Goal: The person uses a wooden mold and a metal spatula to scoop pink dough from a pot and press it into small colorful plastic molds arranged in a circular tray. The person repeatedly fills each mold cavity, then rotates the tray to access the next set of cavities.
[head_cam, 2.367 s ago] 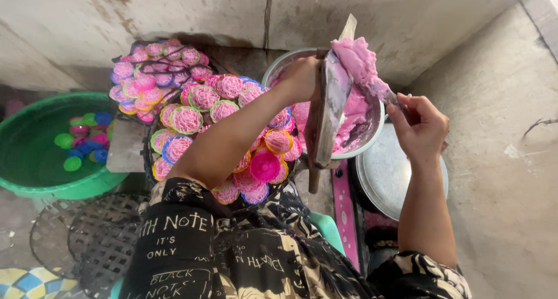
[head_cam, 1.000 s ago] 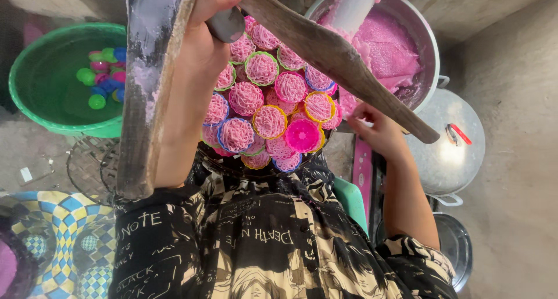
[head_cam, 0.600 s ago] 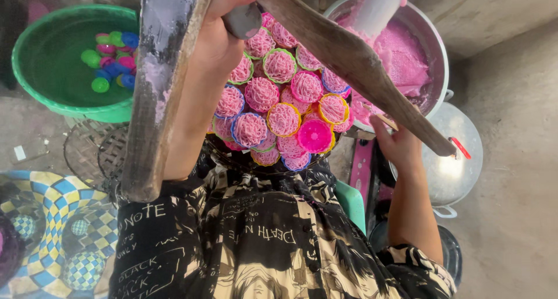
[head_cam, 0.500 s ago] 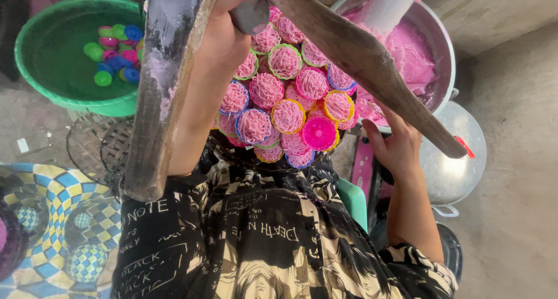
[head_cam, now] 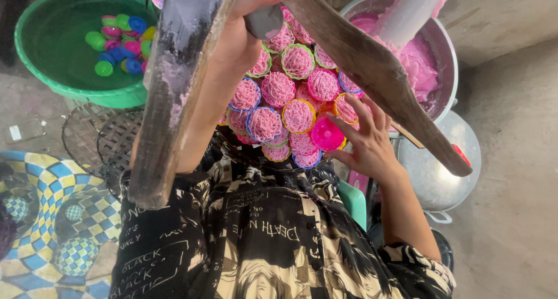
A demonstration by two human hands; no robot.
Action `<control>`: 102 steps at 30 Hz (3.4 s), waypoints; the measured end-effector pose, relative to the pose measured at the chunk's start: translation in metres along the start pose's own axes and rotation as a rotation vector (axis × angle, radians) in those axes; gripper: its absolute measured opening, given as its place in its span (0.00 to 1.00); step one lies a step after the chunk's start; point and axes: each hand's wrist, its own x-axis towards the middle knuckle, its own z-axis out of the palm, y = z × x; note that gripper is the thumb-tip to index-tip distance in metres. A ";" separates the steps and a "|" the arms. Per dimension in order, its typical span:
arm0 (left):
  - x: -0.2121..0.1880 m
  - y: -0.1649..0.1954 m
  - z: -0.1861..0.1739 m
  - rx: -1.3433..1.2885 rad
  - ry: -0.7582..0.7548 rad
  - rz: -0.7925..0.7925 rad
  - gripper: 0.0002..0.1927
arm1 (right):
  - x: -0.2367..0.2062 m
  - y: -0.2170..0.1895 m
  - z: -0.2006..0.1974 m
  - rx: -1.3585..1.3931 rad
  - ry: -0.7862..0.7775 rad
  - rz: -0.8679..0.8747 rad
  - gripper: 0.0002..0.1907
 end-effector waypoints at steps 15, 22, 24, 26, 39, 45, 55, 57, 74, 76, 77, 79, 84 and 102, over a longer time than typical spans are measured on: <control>-0.017 0.038 0.019 0.338 -0.197 0.101 0.12 | -0.005 0.004 0.018 0.040 0.054 -0.014 0.50; -0.018 0.042 0.019 0.373 -0.223 0.130 0.08 | 0.000 0.002 0.015 0.050 0.055 0.002 0.51; -0.018 0.042 0.016 0.489 -0.296 0.224 0.10 | 0.002 0.002 0.016 0.036 0.040 0.002 0.46; -0.017 0.041 0.015 0.520 -0.309 0.239 0.11 | 0.004 0.002 0.017 0.118 0.037 0.011 0.46; -0.008 0.013 0.011 0.180 -0.112 -0.053 0.18 | -0.015 0.010 0.013 0.337 0.301 0.007 0.42; -0.002 -0.018 0.029 0.052 -0.200 -0.098 0.21 | -0.054 -0.012 0.000 2.451 0.174 0.227 0.44; -0.023 0.025 0.046 0.258 -0.803 -0.023 0.26 | -0.074 -0.015 -0.061 2.459 -0.022 -0.074 0.55; -0.034 0.022 0.038 0.531 -0.818 0.063 0.27 | -0.074 -0.009 -0.083 2.293 0.069 0.022 0.57; -0.037 -0.024 0.025 1.286 -0.568 0.226 0.16 | 0.015 -0.053 -0.113 0.065 0.388 -0.144 0.65; -0.038 -0.029 0.017 1.233 -0.554 0.299 0.17 | 0.026 -0.054 -0.107 0.045 0.377 -0.123 0.64; -0.039 -0.032 0.013 1.205 -0.546 0.336 0.18 | 0.030 -0.054 -0.103 0.021 0.376 -0.096 0.64; -0.042 -0.036 0.002 1.267 -0.582 0.188 0.17 | 0.040 -0.050 -0.099 -0.033 0.329 -0.094 0.67; -0.067 -0.001 -0.040 1.075 -0.464 0.083 0.26 | 0.061 -0.031 -0.100 1.193 0.136 -0.089 0.57; -0.147 0.121 -0.106 0.036 -0.200 -0.448 0.35 | 0.089 -0.027 -0.038 -0.074 -0.124 -0.148 0.43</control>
